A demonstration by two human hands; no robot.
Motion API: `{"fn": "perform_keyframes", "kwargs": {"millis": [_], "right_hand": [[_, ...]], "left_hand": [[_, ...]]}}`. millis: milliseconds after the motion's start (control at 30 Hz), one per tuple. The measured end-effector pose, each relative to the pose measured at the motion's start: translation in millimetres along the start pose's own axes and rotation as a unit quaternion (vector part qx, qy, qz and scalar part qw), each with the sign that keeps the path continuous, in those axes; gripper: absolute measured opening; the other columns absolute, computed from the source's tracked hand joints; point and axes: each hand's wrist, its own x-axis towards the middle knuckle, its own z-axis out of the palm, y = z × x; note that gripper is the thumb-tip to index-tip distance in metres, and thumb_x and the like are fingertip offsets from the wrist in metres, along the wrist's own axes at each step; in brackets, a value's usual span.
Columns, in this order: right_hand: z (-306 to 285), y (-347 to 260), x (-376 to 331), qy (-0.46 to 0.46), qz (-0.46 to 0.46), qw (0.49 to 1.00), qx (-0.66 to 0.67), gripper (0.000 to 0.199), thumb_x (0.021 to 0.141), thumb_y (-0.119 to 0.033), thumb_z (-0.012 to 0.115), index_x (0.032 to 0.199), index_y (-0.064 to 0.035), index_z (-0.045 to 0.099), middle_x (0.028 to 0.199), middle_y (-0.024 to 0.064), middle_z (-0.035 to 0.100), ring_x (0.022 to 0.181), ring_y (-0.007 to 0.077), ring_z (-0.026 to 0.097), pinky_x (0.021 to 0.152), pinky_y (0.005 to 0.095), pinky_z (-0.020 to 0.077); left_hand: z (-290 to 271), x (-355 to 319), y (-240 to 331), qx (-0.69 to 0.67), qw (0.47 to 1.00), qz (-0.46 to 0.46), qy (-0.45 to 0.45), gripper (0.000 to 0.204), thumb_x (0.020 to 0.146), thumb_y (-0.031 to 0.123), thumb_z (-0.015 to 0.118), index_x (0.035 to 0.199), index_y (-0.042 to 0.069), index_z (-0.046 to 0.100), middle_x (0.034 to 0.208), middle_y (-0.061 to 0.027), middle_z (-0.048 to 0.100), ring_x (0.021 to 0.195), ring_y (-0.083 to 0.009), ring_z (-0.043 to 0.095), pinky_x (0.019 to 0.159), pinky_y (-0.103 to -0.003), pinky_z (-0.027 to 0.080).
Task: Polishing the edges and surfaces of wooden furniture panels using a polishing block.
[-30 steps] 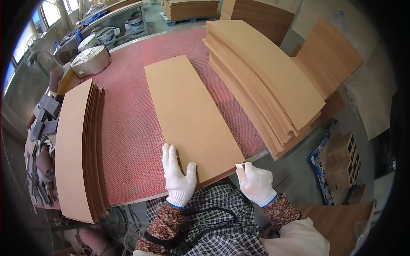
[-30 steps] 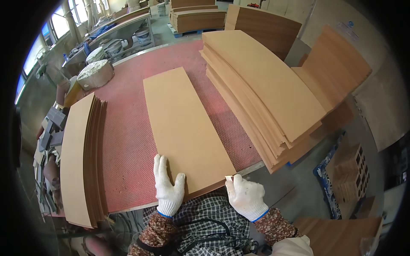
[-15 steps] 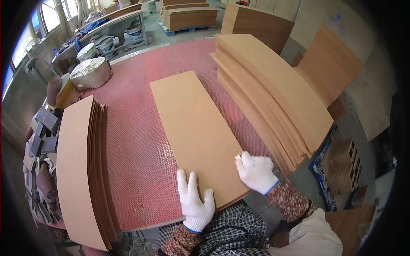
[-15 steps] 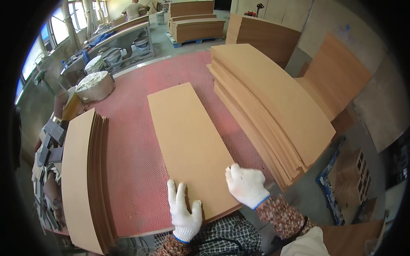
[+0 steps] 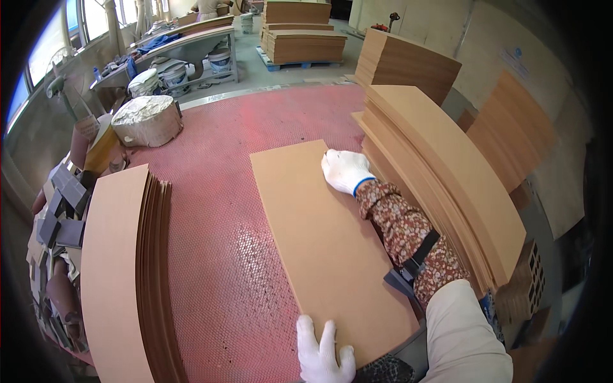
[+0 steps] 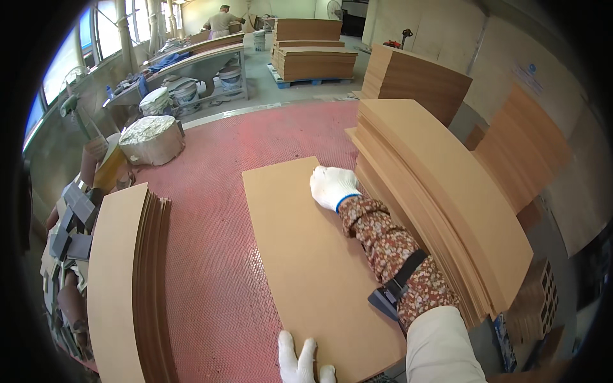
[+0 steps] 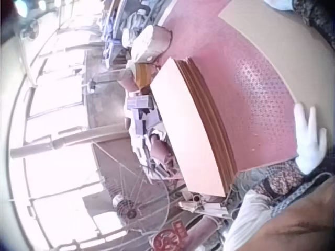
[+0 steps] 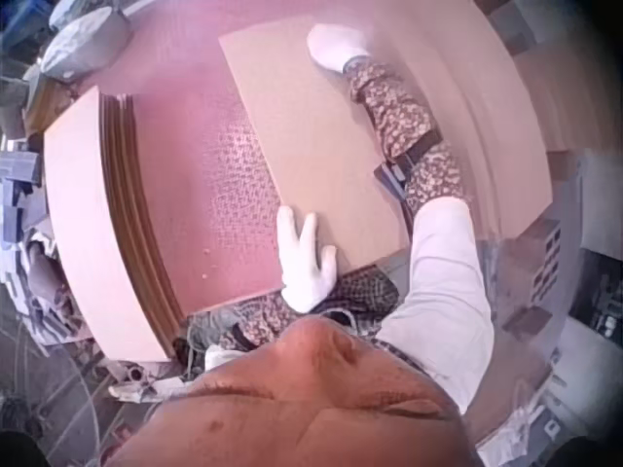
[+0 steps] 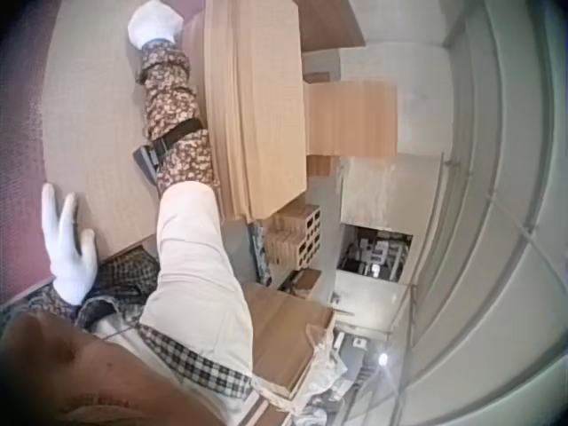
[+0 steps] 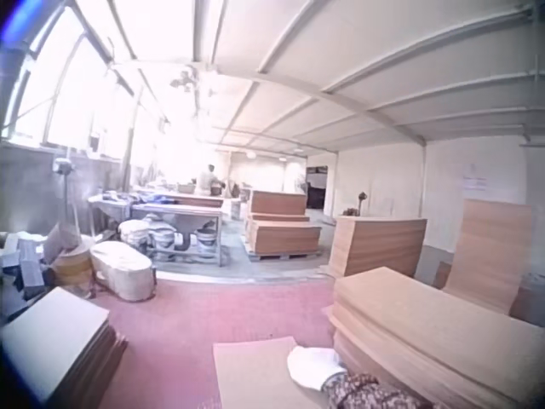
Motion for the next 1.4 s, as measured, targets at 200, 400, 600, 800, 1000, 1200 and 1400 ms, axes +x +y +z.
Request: {"fn": "perform_keyframes", "kwargs": {"millis": [200,400,600,800,1000,1200,1400], "right_hand": [[-11,-3,63,-0.037,0.023,0.999,0.019,0.044,0.104,-0.031,0.047,0.128,-0.0044,0.074,0.123,0.026,0.076,0.114,0.0439,0.075,0.097,0.0574,0.0581],[-26,-2,87,-0.073,0.045,0.996,0.009,0.046,0.104,-0.031,0.048,0.132,-0.0047,0.073,0.142,0.0172,0.07,0.128,0.0382,0.07,0.102,0.0582,0.0564],[-4,-14,71,-0.05,0.049,0.998,-0.002,0.044,0.106,-0.031,0.046,0.129,-0.0092,0.075,0.135,0.0146,0.074,0.122,0.04,0.072,0.1,0.0562,0.0579],[-14,-7,20,-0.024,-0.051,0.996,-0.066,0.036,0.106,-0.029,0.046,0.115,-0.01,0.075,0.12,0.0116,0.077,0.106,0.0387,0.077,0.084,0.0571,0.0611],[-8,-6,-174,-0.05,0.037,0.998,0.008,0.04,0.112,-0.037,0.042,0.106,-0.0064,0.066,0.087,0.0215,0.078,0.08,0.0427,0.077,0.072,0.0591,0.0584],[-43,9,-339,0.024,0.007,0.999,0.043,0.025,0.108,-0.032,0.057,0.096,-0.011,0.062,0.059,0.0126,0.065,0.051,0.0327,0.067,0.048,0.0488,0.0501],[-51,-4,-440,0.027,0.031,0.997,0.066,0.029,0.104,-0.027,0.067,0.083,-0.0099,0.057,0.053,0.0085,0.059,0.043,0.0299,0.06,0.043,0.044,0.0454]], "left_hand": [[3,-7,-1,-0.011,1.0,-0.023,-0.017,0.069,0.084,0.009,0.077,0.15,0.003,0.059,0.164,-0.0399,0.036,0.151,-0.0592,0.038,0.125,-0.059,0.036],[12,-17,-5,-0.008,1.0,-0.023,-0.02,0.067,0.086,0.012,0.074,0.151,0.005,0.059,0.164,-0.0407,0.034,0.15,-0.0596,0.038,0.125,-0.059,0.036],[3,0,-2,-0.012,1.0,-0.022,-0.008,0.067,0.085,0.009,0.074,0.149,-0.001,0.058,0.163,-0.0422,0.036,0.149,-0.0604,0.04,0.125,-0.059,0.036],[8,63,-16,0.006,0.997,0.056,0.051,0.066,0.075,0.002,0.073,0.139,-0.009,0.058,0.152,-0.0459,0.042,0.138,-0.0639,0.048,0.114,-0.062,0.046],[4,13,-27,0.012,0.999,0.043,0.005,0.067,0.083,0.002,0.071,0.145,-0.011,0.052,0.16,-0.0457,0.035,0.148,-0.0606,0.04,0.124,-0.058,0.037],[7,11,-16,0.007,0.998,0.062,0.006,0.067,0.084,0.001,0.069,0.147,-0.012,0.049,0.163,-0.0441,0.032,0.151,-0.0587,0.036,0.125,-0.056,0.035],[2,4,-22,0.021,0.998,0.054,0.005,0.068,0.085,0.0,0.067,0.149,-0.012,0.048,0.164,-0.0432,0.03,0.153,-0.0577,0.035,0.124,-0.054,0.039]]}}
